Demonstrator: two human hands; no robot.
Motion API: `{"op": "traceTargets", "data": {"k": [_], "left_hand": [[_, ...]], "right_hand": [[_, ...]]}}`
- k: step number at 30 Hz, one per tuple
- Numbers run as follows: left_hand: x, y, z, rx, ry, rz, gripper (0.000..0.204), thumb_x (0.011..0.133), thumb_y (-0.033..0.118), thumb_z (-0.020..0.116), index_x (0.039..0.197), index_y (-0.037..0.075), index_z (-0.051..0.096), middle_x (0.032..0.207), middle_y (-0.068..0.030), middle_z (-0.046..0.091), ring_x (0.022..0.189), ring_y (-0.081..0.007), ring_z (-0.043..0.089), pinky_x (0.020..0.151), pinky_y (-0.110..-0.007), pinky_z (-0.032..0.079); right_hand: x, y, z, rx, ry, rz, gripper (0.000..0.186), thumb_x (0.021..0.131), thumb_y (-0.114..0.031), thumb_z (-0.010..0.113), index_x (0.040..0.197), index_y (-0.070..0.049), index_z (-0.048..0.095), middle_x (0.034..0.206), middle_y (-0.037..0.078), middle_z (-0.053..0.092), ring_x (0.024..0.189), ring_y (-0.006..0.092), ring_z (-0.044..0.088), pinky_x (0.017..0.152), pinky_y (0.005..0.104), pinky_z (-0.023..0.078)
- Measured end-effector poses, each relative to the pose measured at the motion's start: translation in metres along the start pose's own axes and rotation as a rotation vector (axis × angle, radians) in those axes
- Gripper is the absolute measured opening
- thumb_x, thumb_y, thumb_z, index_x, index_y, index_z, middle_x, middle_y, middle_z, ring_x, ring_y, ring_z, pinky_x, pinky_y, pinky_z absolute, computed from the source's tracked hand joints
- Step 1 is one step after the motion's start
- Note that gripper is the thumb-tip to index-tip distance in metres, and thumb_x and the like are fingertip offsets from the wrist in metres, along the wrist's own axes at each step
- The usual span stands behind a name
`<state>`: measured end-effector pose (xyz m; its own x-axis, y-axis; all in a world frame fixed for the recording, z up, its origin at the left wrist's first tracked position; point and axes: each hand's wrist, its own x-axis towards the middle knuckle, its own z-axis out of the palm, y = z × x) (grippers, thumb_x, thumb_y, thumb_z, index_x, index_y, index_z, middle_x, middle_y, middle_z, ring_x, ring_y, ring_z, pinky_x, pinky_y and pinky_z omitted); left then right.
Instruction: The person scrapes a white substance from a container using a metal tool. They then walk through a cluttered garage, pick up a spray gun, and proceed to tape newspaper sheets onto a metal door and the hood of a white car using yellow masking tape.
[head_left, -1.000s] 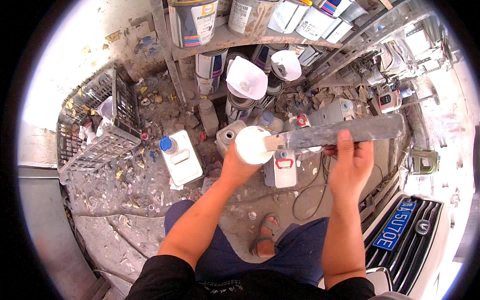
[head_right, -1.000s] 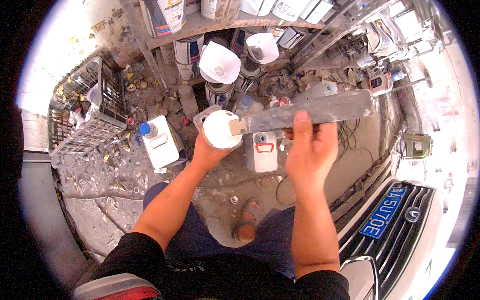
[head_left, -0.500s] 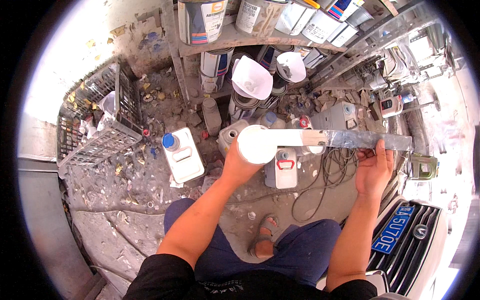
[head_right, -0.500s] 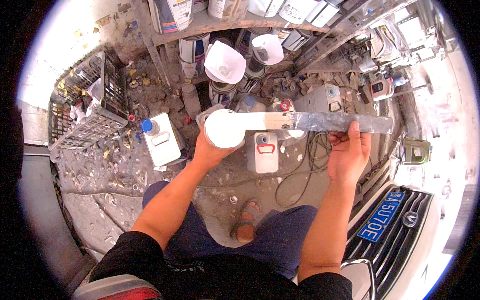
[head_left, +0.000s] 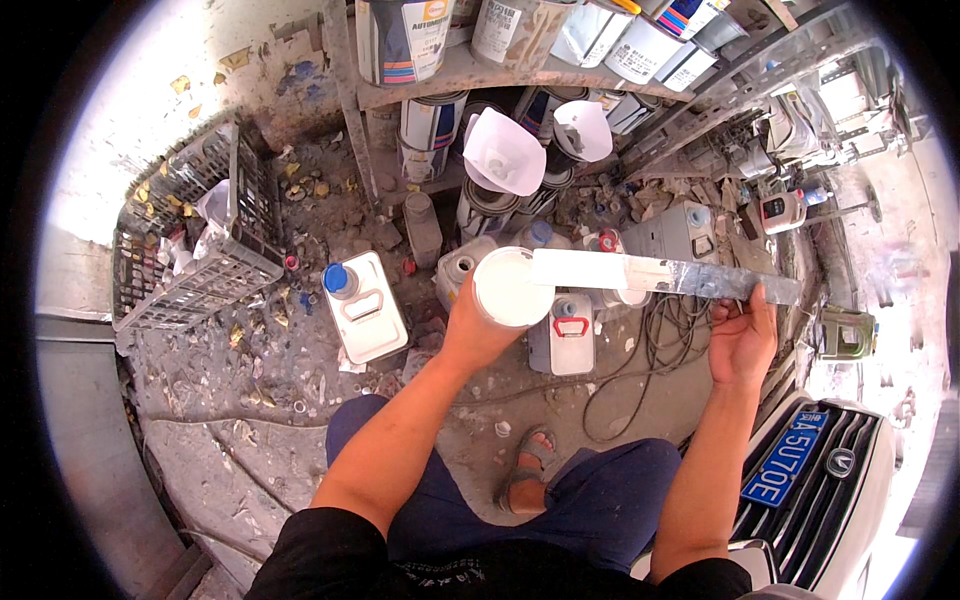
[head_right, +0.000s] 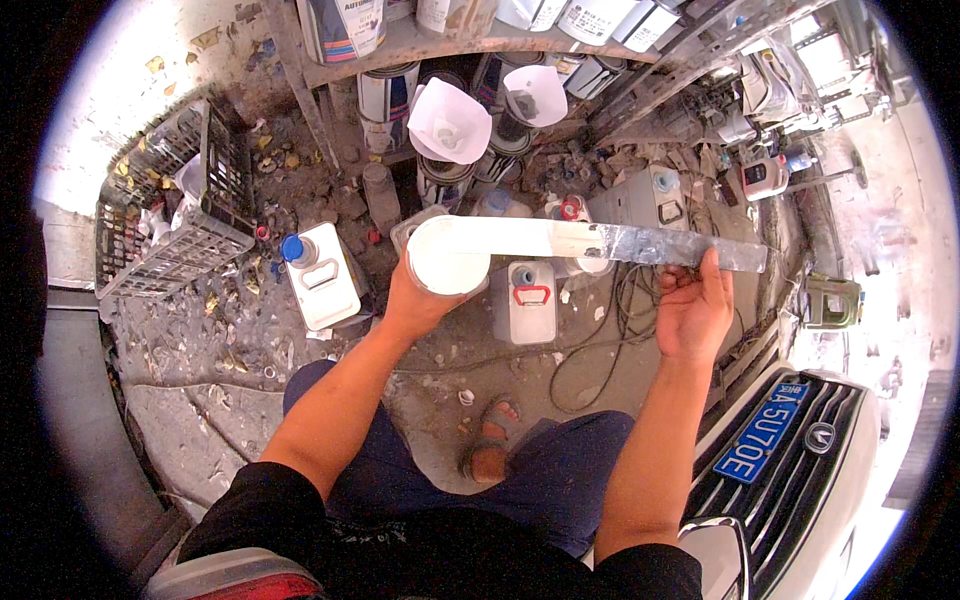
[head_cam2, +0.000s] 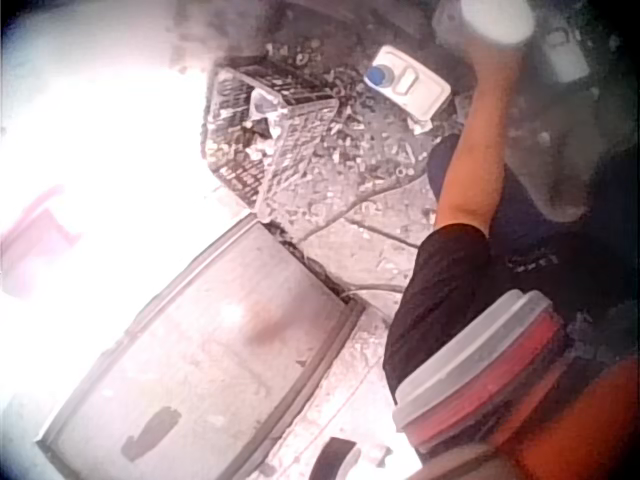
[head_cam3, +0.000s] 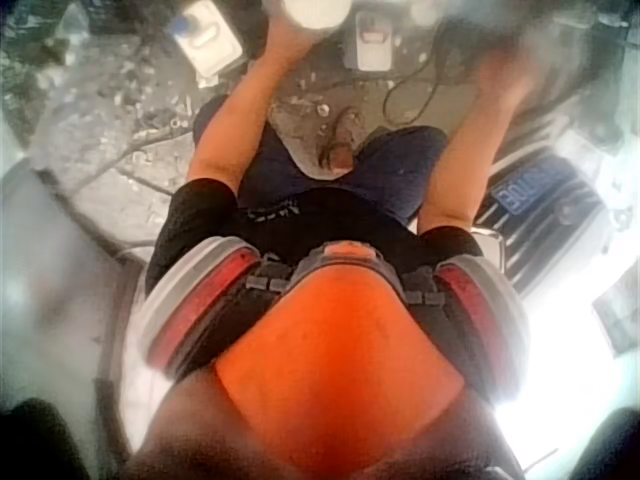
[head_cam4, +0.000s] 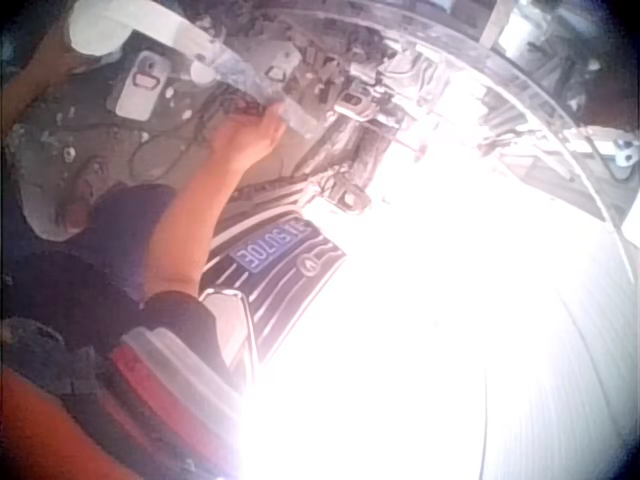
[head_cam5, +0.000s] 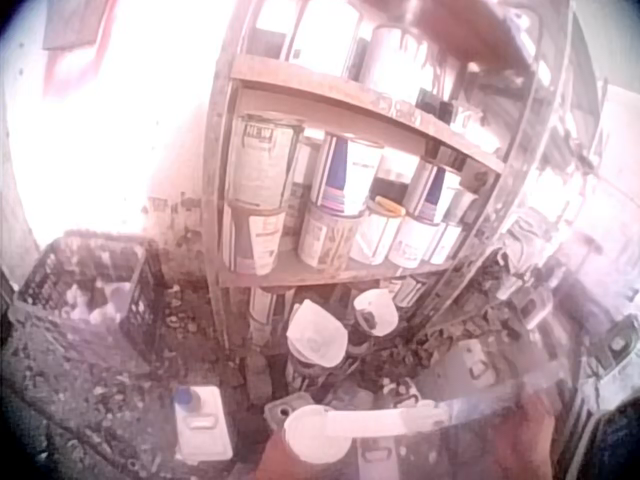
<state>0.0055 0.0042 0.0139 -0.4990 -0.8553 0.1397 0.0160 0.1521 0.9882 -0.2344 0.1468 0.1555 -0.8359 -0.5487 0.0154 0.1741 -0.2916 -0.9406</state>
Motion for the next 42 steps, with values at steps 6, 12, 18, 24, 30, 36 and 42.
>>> {"op": "traceTargets", "data": {"k": [6,12,18,24,30,36,42], "left_hand": [[0.001,0.002,0.004,0.024,0.011,0.006,0.074,0.062,0.016,0.083,0.124,0.002,0.045,0.119,-0.0128,0.057,0.110,-0.0243,0.055,0.096,-0.035,0.041],[0.000,-0.006,0.012,-0.019,0.035,-0.036,0.072,0.061,0.013,0.083,0.123,0.002,0.047,0.118,-0.0119,0.057,0.109,-0.0227,0.056,0.095,-0.034,0.042],[0.003,-0.015,0.016,-0.034,0.003,0.017,0.067,0.065,0.016,0.082,0.121,0.002,0.048,0.115,-0.0123,0.060,0.107,-0.0230,0.057,0.092,-0.035,0.044],[0.005,-0.005,0.018,0.021,0.022,0.068,0.059,0.066,0.017,0.081,0.116,0.003,0.053,0.112,-0.0121,0.061,0.105,-0.0247,0.058,0.091,-0.035,0.045],[0.004,-0.012,0.018,-0.040,0.042,0.055,0.058,0.065,0.017,0.081,0.114,0.002,0.054,0.111,-0.0125,0.061,0.104,-0.0254,0.058,0.091,-0.036,0.045],[0.006,-0.006,0.018,-0.003,0.036,0.029,0.060,0.065,0.016,0.081,0.116,0.002,0.052,0.112,-0.0127,0.060,0.105,-0.0250,0.058,0.091,-0.035,0.044],[0.007,-0.008,0.016,-0.016,0.021,0.019,0.061,0.066,0.016,0.081,0.117,0.002,0.050,0.114,-0.0123,0.060,0.106,-0.0241,0.057,0.092,-0.035,0.044]], "right_hand": [[-0.003,-0.005,0.001,-0.024,0.010,-0.019,0.020,0.093,-0.017,0.053,0.110,-0.007,0.051,0.090,0.004,0.061,0.071,0.0164,0.056,0.062,0.0283,0.044],[-0.005,-0.010,0.017,-0.131,-0.040,-0.102,0.020,0.094,-0.017,0.053,0.110,-0.006,0.052,0.092,0.004,0.061,0.074,0.0156,0.058,0.063,0.0284,0.045],[-0.019,-0.015,0.049,-0.306,-0.146,-0.241,0.020,0.094,-0.017,0.053,0.109,-0.004,0.053,0.092,0.004,0.061,0.074,0.0134,0.057,0.063,0.0264,0.045],[-0.042,-0.005,0.077,-0.631,-0.358,-0.389,0.021,0.095,-0.017,0.053,0.108,-0.001,0.053,0.095,0.005,0.060,0.078,0.0127,0.056,0.068,0.0264,0.046],[-0.058,0.018,0.103,-1.076,-0.402,-0.690,0.016,0.085,-0.015,0.064,0.094,-0.003,0.059,0.077,0.014,0.061,0.063,0.0284,0.059,0.060,0.0360,0.047],[-0.062,0.012,0.109,-0.925,-0.328,-0.614,0.013,0.086,-0.012,0.063,0.094,-0.002,0.060,0.074,0.009,0.062,0.064,0.0243,0.057,0.058,0.0315,0.044],[-0.042,-0.005,0.114,-1.064,-0.600,-0.794,0.011,0.084,-0.012,0.065,0.087,-0.003,0.059,0.067,0.011,0.061,0.055,0.0323,0.058,0.052,0.0356,0.044]]}}
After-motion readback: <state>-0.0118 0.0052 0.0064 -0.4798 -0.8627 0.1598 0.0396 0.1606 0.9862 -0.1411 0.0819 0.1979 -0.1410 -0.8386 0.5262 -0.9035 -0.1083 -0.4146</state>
